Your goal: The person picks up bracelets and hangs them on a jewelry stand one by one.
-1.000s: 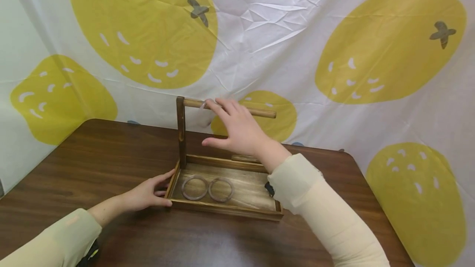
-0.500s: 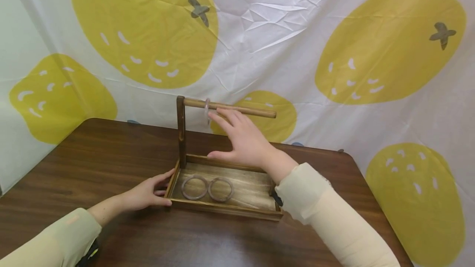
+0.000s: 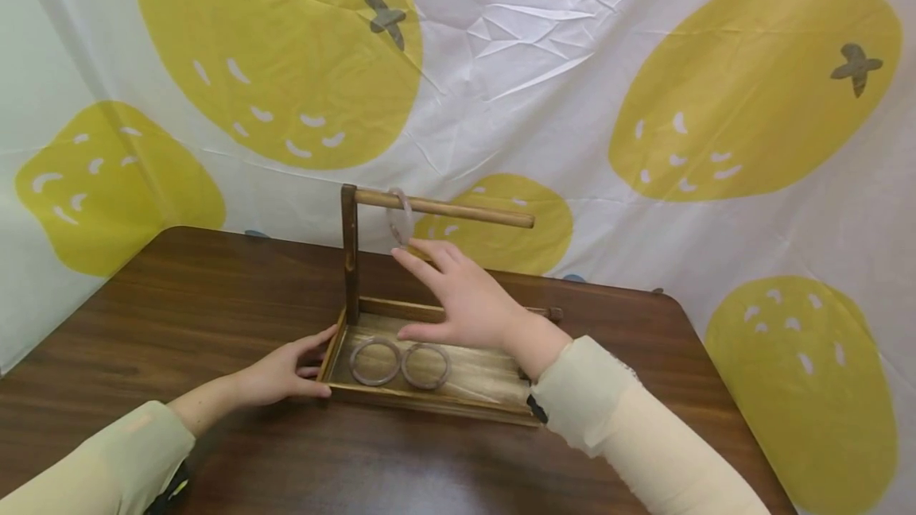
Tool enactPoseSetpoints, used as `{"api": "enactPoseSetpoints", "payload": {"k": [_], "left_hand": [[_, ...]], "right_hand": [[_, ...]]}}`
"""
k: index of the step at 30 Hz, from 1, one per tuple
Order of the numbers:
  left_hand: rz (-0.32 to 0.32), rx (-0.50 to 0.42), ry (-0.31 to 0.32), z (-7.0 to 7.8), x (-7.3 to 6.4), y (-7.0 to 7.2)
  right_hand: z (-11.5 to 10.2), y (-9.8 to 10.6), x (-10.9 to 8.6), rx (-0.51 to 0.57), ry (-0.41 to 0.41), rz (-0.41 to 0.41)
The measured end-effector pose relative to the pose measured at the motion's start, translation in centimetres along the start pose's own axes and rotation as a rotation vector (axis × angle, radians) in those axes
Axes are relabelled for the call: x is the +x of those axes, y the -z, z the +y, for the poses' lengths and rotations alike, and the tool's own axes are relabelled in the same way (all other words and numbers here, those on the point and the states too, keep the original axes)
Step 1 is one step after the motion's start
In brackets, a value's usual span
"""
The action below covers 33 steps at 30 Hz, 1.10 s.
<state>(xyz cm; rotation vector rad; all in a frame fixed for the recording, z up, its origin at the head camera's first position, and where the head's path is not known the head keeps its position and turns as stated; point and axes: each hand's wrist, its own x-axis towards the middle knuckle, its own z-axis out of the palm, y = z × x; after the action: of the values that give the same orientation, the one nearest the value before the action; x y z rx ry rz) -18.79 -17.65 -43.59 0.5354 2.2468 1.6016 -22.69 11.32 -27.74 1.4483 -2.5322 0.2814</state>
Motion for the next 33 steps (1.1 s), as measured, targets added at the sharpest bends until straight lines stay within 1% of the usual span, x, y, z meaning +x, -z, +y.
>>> {"api": "enactPoseSetpoints", "payload": {"k": [6,13,20,23,28,33], "left_hand": [[0.002,0.014,-0.002,0.0,0.0,0.0],[0.002,0.012,-0.002,0.1,0.0,0.0],[0.005,0.018,-0.004,-0.1,0.0,0.0],[0.002,0.02,-0.007,-0.1,0.0,0.0],[0.004,0.019,0.005,0.0,0.0,0.0],[0.005,0.021,0.003,0.2,-0.1,0.0]], "right_hand": [[-0.5,-1.3,-0.8,0.056,0.02,-0.026],[-0.6,-2.6,-1.5,0.095,0.013,-0.078],[-0.7,-3.5,-1.9,0.13,0.038,-0.136],[-0.7,-3.8,-2.0,0.128,0.037,-0.168],[-0.7,-4.5,-2.4,0.128,0.03,-0.219],[-0.5,-5.4,-2.8,0.115,0.01,-0.25]]}}
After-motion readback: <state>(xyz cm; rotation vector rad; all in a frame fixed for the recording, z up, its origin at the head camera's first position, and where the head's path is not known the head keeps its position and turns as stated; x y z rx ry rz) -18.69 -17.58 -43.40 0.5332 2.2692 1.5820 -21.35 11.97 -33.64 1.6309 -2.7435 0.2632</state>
